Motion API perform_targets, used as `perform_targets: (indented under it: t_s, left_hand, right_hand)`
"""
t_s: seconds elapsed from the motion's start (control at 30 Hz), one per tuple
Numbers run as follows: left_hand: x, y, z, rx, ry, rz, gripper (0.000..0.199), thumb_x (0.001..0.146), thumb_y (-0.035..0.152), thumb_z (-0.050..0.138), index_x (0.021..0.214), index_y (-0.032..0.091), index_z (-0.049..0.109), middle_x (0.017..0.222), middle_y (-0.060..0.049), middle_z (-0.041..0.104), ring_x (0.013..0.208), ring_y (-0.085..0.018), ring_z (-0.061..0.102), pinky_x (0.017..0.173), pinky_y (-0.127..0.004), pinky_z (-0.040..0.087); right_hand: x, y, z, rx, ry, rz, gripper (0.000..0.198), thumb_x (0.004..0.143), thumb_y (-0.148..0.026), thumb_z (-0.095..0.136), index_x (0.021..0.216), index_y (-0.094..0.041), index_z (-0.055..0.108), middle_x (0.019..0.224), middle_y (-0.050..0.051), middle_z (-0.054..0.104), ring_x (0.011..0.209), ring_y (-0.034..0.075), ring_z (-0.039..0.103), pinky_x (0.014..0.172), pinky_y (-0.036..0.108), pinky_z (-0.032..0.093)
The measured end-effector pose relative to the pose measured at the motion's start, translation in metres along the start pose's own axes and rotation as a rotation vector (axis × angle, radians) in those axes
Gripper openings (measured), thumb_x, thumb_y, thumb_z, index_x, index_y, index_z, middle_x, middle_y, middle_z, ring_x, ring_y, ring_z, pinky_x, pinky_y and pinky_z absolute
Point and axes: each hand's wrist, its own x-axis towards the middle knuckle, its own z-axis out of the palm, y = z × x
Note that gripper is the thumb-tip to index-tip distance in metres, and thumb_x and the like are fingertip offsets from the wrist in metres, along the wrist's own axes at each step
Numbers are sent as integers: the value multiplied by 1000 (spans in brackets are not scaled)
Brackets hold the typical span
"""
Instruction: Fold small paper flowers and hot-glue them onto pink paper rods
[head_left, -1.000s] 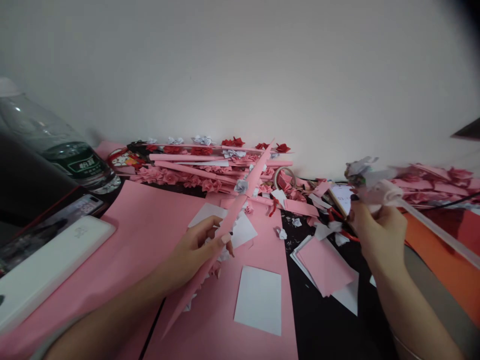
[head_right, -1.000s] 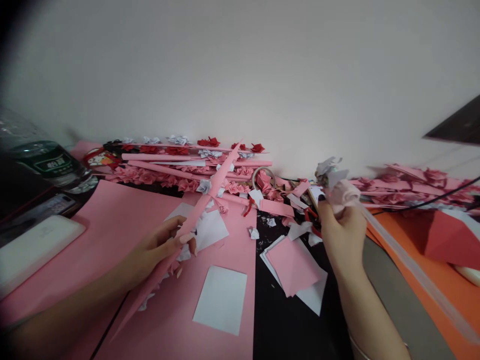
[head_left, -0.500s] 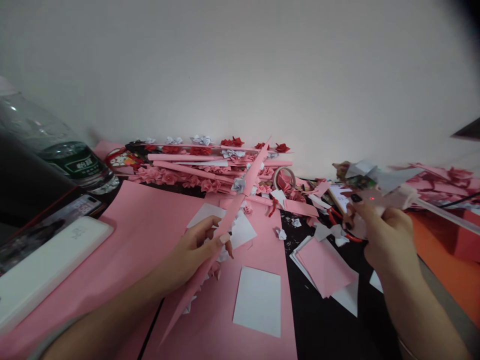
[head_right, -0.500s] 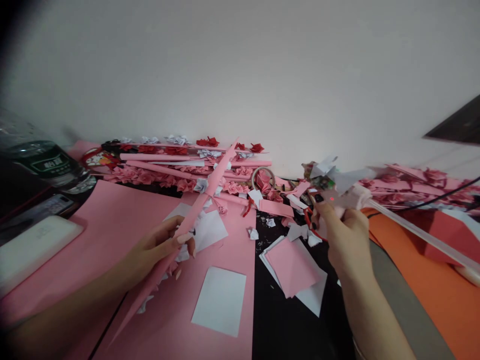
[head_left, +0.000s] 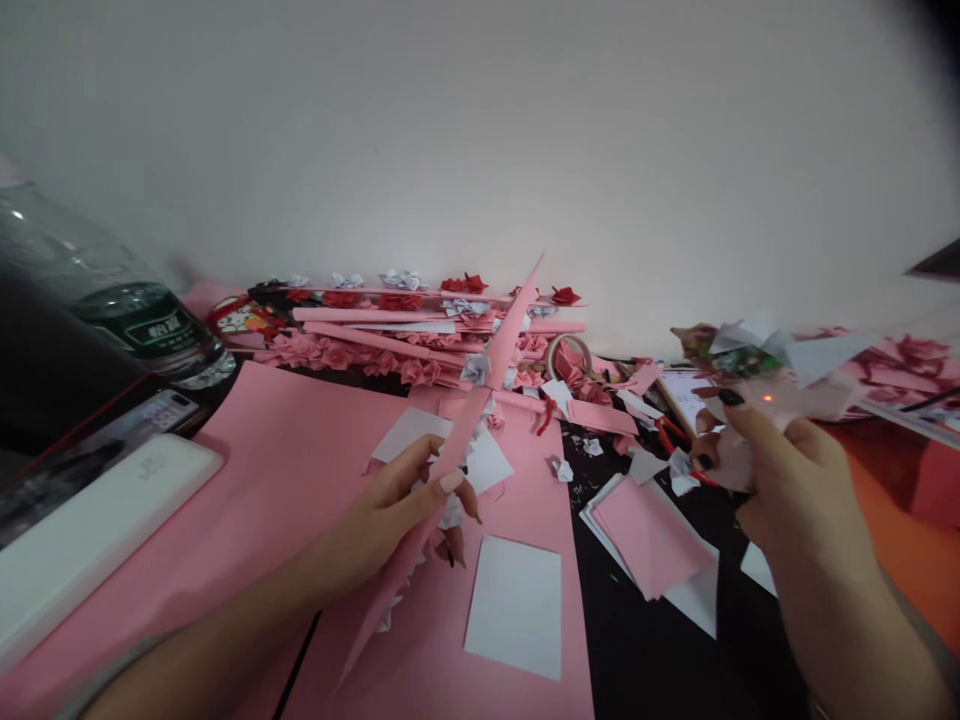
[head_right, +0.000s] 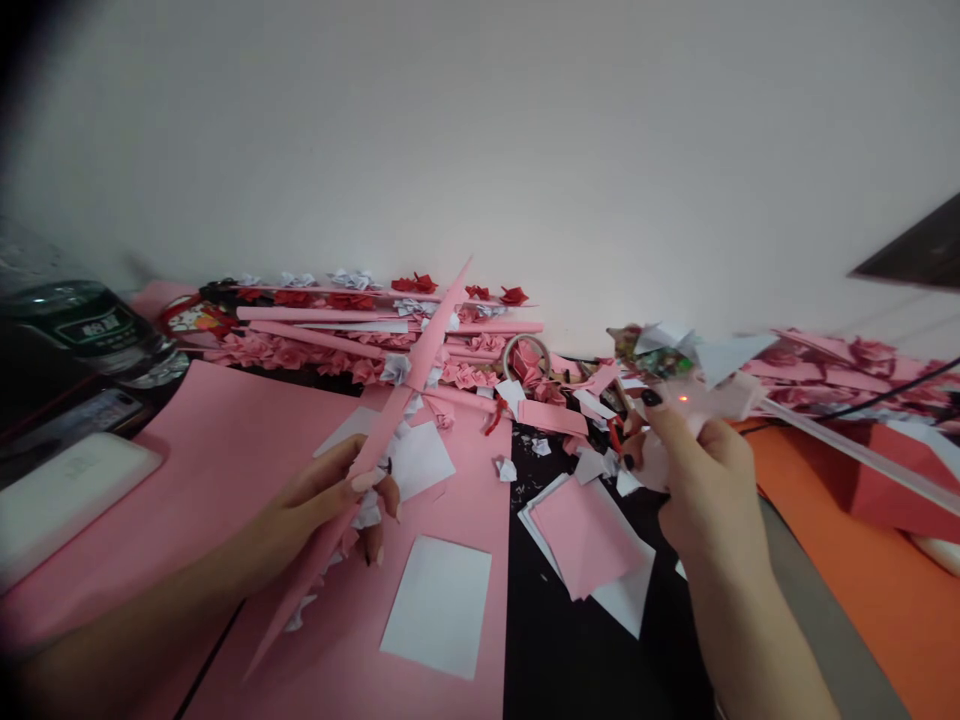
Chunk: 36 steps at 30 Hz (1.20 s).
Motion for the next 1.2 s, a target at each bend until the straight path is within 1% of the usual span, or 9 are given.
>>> perform_targets:
  t_s: [0.07, 0.17, 0.27, 0.43, 0.57, 0.7, 0.9, 1.07, 1.2]
  left_hand:
    - [1, 0, 1, -48, -15, -14, 17, 89, 37, 45, 96, 21, 44, 104, -5, 63, 63, -14, 65, 57, -28, 47]
    - [2, -2, 5, -151, -46, -12, 18, 90, 35, 46, 102, 22, 46, 120, -10, 57, 73, -17, 67, 59, -28, 50]
    - [3, -4, 8, -242, -79, -24, 15, 91, 32, 45, 102, 23, 48, 128, -9, 52, 89, -20, 66, 65, -28, 51]
    - [4, -6, 11, -342, -117, -70, 23, 88, 34, 51, 110, 29, 48, 138, -6, 45, 107, -23, 61, 75, -31, 52]
    - [4, -7, 12, -363, -160, -96, 25, 89, 34, 51, 113, 31, 49, 144, -3, 38, 117, -24, 54, 89, -37, 48]
    - [4, -10, 13, -400, -171, -60, 30, 88, 34, 53, 118, 34, 49, 145, -3, 38, 124, -24, 47, 99, -40, 40]
    - [4, -15, 14, -452, -141, -11, 37, 83, 37, 59, 119, 33, 51, 144, -3, 39, 126, -28, 43, 100, -43, 39]
    - [4, -17, 16, -492, -111, 10, 37, 83, 36, 60, 118, 27, 54, 137, -7, 49, 126, -29, 44, 105, -45, 34]
    - [3, -17, 16, -527, -111, 17, 35, 84, 33, 59, 118, 28, 54, 132, -6, 54, 125, -27, 45, 108, -45, 29]
  right_hand:
    - [-1, 3, 1, 6, -53, 5, 21, 68, -32, 68, 61, -18, 54, 48, -2, 54, 40, 11, 49, 36, 22, 37]
    - [-7, 11, 9, 26, -213, 72, 26, 67, -33, 71, 59, -19, 51, 48, -2, 55, 42, 12, 53, 39, 22, 41]
    - [-17, 19, 20, 82, -388, 188, 24, 66, -34, 72, 67, -19, 54, 55, -1, 61, 43, 12, 55, 41, 21, 44]
    - [-31, 32, 33, 273, -639, 239, 20, 72, -35, 69, 77, -18, 60, 71, 2, 68, 54, 14, 63, 53, 24, 52]
    - [-38, 39, 37, 357, -704, 314, 21, 74, -34, 69, 84, -18, 60, 73, 4, 70, 61, 16, 67, 62, 29, 55]
    - [-40, 42, 37, 455, -812, 370, 20, 78, -31, 66, 89, -16, 61, 77, 7, 71, 70, 19, 69, 69, 33, 55]
    - [-37, 44, 38, 554, -889, 398, 23, 80, -34, 63, 93, -16, 63, 82, 9, 72, 80, 21, 69, 78, 34, 54]
    - [-36, 46, 40, 581, -950, 416, 21, 78, -35, 65, 88, -17, 66, 77, 6, 71, 73, 19, 70, 76, 32, 54]
    - [-36, 48, 39, 586, -961, 419, 20, 79, -35, 65, 88, -18, 67, 78, 6, 71, 74, 19, 70, 78, 33, 54]
